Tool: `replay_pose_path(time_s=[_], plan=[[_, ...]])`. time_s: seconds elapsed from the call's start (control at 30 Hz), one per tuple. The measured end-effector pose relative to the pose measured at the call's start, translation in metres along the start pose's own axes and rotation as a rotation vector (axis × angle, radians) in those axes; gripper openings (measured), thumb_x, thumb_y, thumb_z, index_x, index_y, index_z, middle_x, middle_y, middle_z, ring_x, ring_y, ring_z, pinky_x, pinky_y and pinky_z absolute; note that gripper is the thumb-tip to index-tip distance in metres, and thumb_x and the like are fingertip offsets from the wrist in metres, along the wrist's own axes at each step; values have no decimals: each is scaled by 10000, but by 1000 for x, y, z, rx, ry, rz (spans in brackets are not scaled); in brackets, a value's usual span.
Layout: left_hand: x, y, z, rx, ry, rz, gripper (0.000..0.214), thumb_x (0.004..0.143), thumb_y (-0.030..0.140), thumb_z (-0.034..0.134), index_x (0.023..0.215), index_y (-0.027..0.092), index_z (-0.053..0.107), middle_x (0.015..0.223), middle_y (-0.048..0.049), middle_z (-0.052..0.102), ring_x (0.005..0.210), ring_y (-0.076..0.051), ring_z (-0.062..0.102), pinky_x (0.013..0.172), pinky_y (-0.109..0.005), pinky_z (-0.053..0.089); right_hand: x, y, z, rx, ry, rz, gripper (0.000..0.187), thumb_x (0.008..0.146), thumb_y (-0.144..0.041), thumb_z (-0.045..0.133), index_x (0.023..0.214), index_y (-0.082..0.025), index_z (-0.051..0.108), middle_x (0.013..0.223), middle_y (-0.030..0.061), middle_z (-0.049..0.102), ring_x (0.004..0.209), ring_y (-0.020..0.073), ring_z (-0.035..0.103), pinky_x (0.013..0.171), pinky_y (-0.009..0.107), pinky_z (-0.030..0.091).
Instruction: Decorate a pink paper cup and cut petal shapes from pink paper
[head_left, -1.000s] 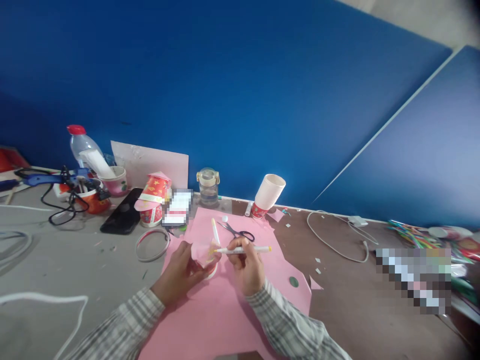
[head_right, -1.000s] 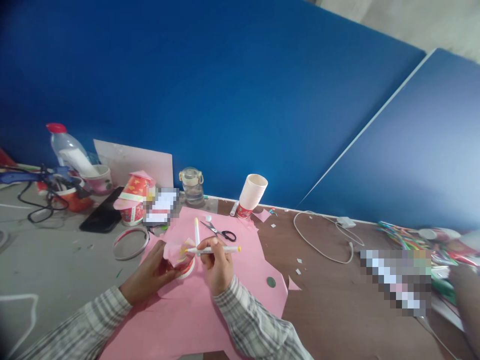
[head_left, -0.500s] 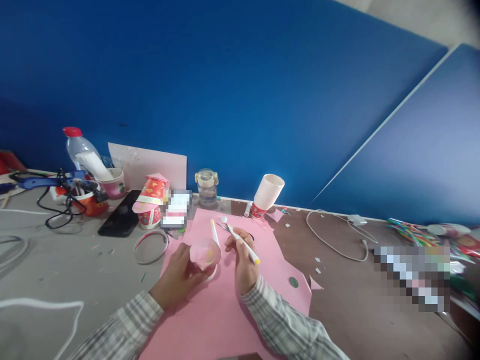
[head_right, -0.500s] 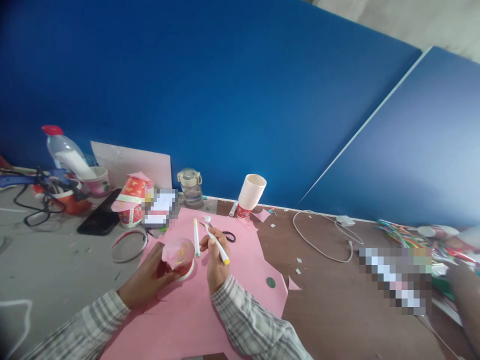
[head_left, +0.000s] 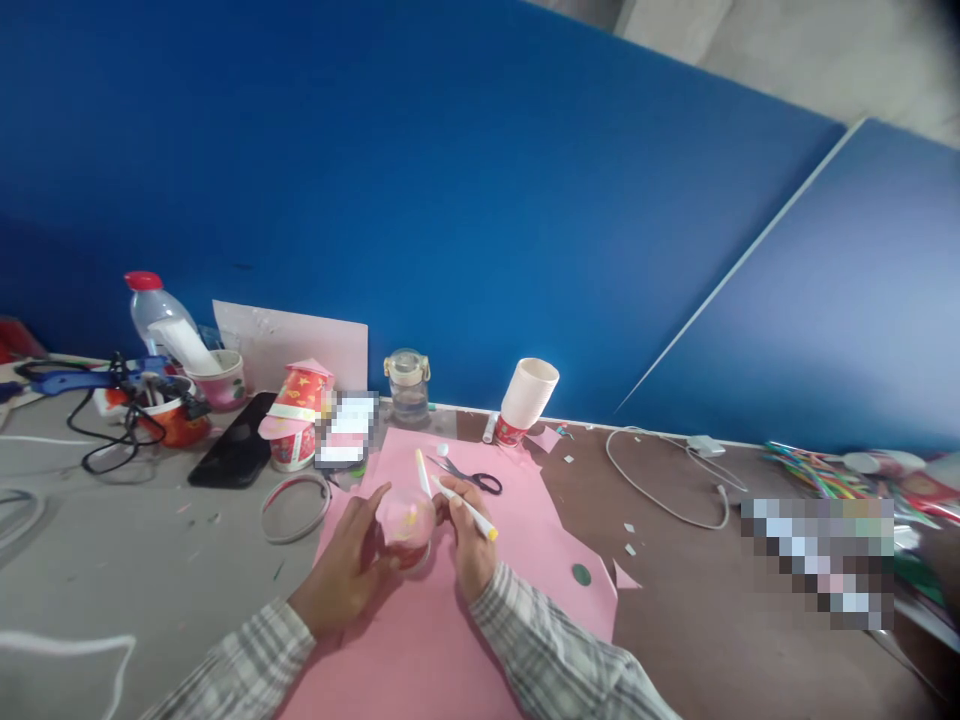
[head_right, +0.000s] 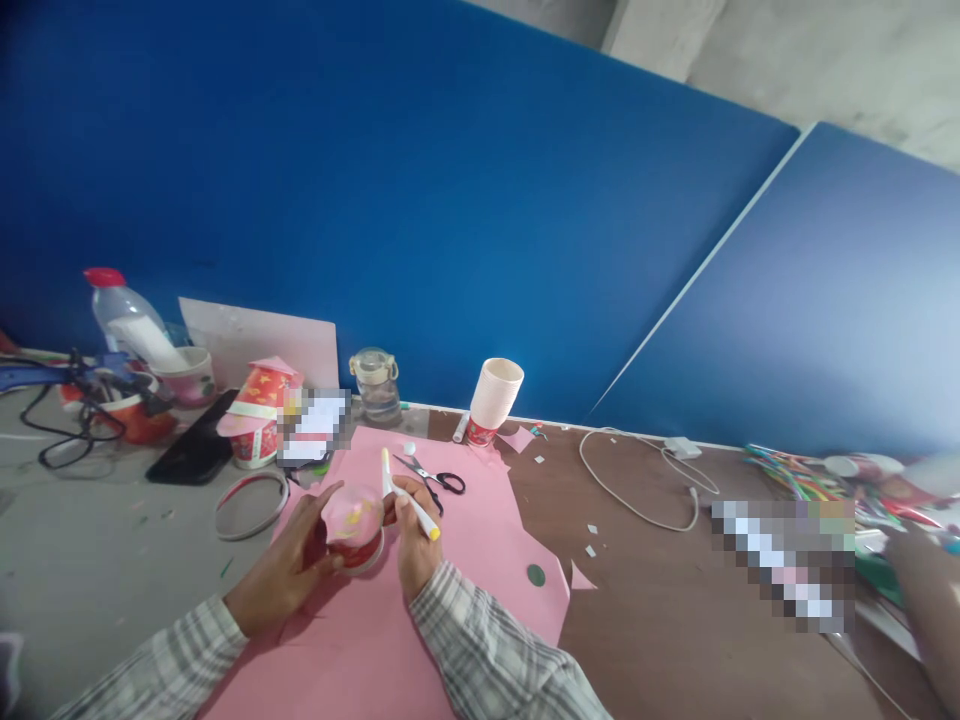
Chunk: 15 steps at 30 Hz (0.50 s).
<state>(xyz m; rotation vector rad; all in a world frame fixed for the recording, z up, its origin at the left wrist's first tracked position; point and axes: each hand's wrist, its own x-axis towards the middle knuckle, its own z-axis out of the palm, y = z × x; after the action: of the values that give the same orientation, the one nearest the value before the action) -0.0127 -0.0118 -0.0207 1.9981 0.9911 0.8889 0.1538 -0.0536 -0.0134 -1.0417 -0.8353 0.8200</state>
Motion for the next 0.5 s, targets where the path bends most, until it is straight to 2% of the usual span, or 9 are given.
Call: replay_pose_path(time_s=[0.1,0.23,0.4,0.5], plan=[[0,3,-2,-4,-50,-2,567,648,387,609,1167,297,400,812,24,524,670,-158,504,598,-310,472,0,0,0,0,10,-11,381,707,-506,542,898,-186,625,613,-9,619,557,161,561,553,279,479],[2,6,0,27,-26,-20,306,631,408,611,898,279,538,681,70,469,538,-116,445,482,-262,419,0,-3,0,3,-14,-23,348,712,-478,542,896,-193,620,616,-14,613,580,164,553,573,277,462],[4,2,9,8,185,-116,514,464,433,712,898,258,498,651,95,454,479,-104,431,433,-271,414,2,-2,-1,-24,-69,-10,355,679,-439,581,935,-195,609,687,-2,636,601,164,549,566,271,459],[2,1,11,-35,193,-125,609,434,408,733,960,262,462,696,86,480,528,-121,478,466,-290,449,4,1,-3,-41,-29,2,371,691,-431,570,984,-203,578,767,15,647,642,175,578,576,285,482]])
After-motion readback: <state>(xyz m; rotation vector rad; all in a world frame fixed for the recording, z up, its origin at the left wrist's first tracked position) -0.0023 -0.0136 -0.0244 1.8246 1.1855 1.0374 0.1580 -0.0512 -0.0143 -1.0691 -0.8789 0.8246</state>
